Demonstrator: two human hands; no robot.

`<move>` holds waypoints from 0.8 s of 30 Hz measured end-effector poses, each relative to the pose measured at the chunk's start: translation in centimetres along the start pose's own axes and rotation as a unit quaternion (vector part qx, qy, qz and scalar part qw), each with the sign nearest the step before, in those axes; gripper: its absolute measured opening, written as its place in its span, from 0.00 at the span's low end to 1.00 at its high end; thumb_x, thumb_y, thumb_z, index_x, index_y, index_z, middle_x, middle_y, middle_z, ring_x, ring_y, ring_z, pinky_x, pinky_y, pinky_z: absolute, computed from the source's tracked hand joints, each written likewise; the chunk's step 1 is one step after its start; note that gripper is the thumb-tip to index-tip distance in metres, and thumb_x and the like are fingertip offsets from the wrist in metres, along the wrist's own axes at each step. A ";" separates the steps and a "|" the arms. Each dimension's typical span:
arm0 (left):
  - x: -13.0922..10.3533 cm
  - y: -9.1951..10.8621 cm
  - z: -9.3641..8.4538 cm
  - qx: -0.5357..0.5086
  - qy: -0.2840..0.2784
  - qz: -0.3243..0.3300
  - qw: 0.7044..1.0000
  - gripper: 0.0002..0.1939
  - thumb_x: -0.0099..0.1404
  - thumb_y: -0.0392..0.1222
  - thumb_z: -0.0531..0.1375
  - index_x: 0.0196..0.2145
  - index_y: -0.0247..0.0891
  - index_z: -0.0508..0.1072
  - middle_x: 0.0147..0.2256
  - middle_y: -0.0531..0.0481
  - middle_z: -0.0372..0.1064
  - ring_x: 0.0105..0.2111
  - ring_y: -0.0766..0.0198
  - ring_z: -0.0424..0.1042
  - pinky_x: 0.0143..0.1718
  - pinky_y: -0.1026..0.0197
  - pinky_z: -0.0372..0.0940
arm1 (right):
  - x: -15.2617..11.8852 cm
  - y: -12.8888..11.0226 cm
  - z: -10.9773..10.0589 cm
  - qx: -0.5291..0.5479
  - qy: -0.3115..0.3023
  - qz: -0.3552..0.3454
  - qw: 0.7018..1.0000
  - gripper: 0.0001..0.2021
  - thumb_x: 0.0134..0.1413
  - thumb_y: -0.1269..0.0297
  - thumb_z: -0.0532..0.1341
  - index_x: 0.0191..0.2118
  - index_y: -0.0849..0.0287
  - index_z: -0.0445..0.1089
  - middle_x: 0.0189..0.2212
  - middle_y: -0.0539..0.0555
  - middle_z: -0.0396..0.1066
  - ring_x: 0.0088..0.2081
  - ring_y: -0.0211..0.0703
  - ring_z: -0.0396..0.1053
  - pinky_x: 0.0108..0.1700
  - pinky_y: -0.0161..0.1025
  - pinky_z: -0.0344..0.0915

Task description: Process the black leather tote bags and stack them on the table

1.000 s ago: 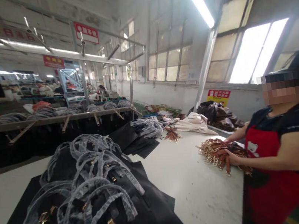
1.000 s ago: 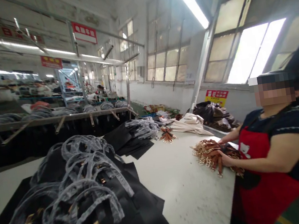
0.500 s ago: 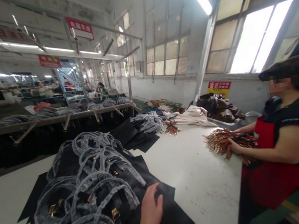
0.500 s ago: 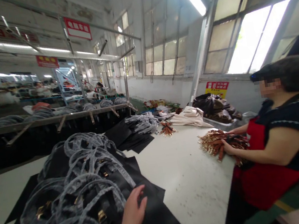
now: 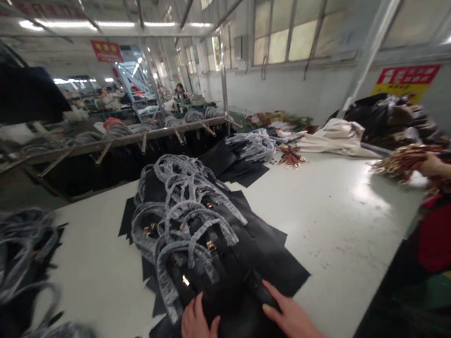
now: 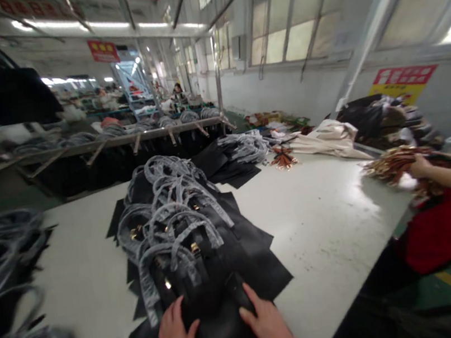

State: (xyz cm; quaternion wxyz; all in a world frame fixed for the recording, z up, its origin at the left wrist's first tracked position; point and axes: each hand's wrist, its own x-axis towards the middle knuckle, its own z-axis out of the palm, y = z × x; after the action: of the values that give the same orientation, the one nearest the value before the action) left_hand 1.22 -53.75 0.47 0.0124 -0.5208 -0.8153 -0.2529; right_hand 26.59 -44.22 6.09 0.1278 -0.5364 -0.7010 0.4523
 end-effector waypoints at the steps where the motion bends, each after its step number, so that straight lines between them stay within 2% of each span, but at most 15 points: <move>1: 0.0 0.3 -0.2 0.009 -0.007 0.000 1.000 0.25 0.63 0.42 0.53 0.57 0.32 0.60 0.51 0.39 0.64 0.53 0.50 0.63 0.54 0.48 0.59 | 0.1 -0.2 -0.3 0.002 0.017 0.005 1.000 0.31 0.59 0.55 0.54 0.66 0.57 0.53 0.52 0.60 0.69 0.54 0.58 0.65 0.55 0.49 0.58; 3: -0.2 0.5 -0.3 0.029 -0.001 -0.012 1.000 0.28 0.63 0.43 0.54 0.58 0.30 0.56 0.54 0.36 0.61 0.55 0.49 0.60 0.56 0.47 0.57 | 0.3 -0.5 -1.5 0.007 0.047 0.024 0.999 0.31 0.62 0.52 0.51 0.67 0.56 0.47 0.52 0.60 0.69 0.53 0.57 0.66 0.53 0.48 0.60; 6: -1.1 0.4 -0.3 0.057 0.037 -0.063 0.996 0.33 0.61 0.48 0.57 0.59 0.28 0.54 0.58 0.31 0.55 0.59 0.44 0.54 0.59 0.41 0.50 | 0.1 -0.2 -3.4 0.019 0.041 0.055 0.997 0.31 0.62 0.49 0.50 0.67 0.55 0.47 0.32 0.55 0.75 0.32 0.52 0.74 0.36 0.44 0.68; 7: -1.4 0.2 -0.4 0.058 0.048 -0.082 0.994 0.35 0.60 0.50 0.58 0.59 0.29 0.53 0.59 0.30 0.53 0.60 0.43 0.52 0.59 0.40 0.50 | -0.2 0.1 -3.8 0.024 0.030 0.062 0.997 0.31 0.62 0.50 0.50 0.67 0.55 0.48 0.26 0.51 0.72 0.25 0.48 0.73 0.30 0.41 0.67; 9: -2.1 -0.1 -0.7 0.046 0.056 -0.104 0.992 0.36 0.59 0.50 0.59 0.59 0.29 0.53 0.58 0.30 0.53 0.60 0.43 0.53 0.58 0.41 0.52 | -0.9 0.5 -4.1 0.034 0.007 0.072 0.997 0.29 0.61 0.51 0.52 0.65 0.55 0.52 0.20 0.46 0.67 0.18 0.42 0.68 0.22 0.36 0.64; 13: -2.8 -0.9 -1.2 0.040 0.019 -0.090 0.995 0.31 0.60 0.47 0.60 0.58 0.32 0.57 0.57 0.35 0.57 0.58 0.46 0.56 0.58 0.45 0.53 | -1.2 0.5 -2.8 0.053 -0.037 0.079 0.995 0.28 0.60 0.54 0.54 0.64 0.54 0.54 0.20 0.45 0.66 0.16 0.37 0.65 0.18 0.32 0.61; 17: -2.6 -1.1 -1.6 0.054 -0.008 -0.091 0.994 0.30 0.59 0.44 0.62 0.56 0.32 0.59 0.57 0.35 0.57 0.57 0.47 0.56 0.58 0.45 0.52 | 1.0 -1.4 -1.4 0.062 -0.062 0.072 0.994 0.28 0.59 0.54 0.55 0.64 0.54 0.55 0.20 0.45 0.66 0.15 0.37 0.64 0.16 0.31 0.60; 21: -2.5 -0.6 -2.1 0.026 0.002 -0.128 0.991 0.37 0.55 0.43 0.65 0.58 0.34 0.55 0.58 0.35 0.53 0.58 0.44 0.55 0.57 0.43 0.54 | 2.8 -3.5 -1.1 0.048 -0.049 0.055 0.996 0.28 0.59 0.54 0.56 0.64 0.53 0.55 0.21 0.45 0.68 0.16 0.37 0.66 0.20 0.33 0.63; 24: -2.8 -0.4 -2.1 -0.043 0.027 -0.177 0.983 0.39 0.54 0.38 0.65 0.59 0.36 0.53 0.58 0.37 0.52 0.57 0.44 0.55 0.56 0.42 0.56 | 1.9 -4.0 -1.0 0.039 -0.058 0.046 0.996 0.30 0.59 0.53 0.56 0.65 0.54 0.54 0.20 0.45 0.67 0.17 0.38 0.66 0.22 0.34 0.65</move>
State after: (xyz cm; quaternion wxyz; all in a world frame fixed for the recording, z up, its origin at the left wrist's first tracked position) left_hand 1.65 -57.13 1.34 -0.0326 -0.3617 -0.8821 -0.3002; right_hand 24.00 -42.13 9.17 0.0868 -0.5358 -0.6634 0.5150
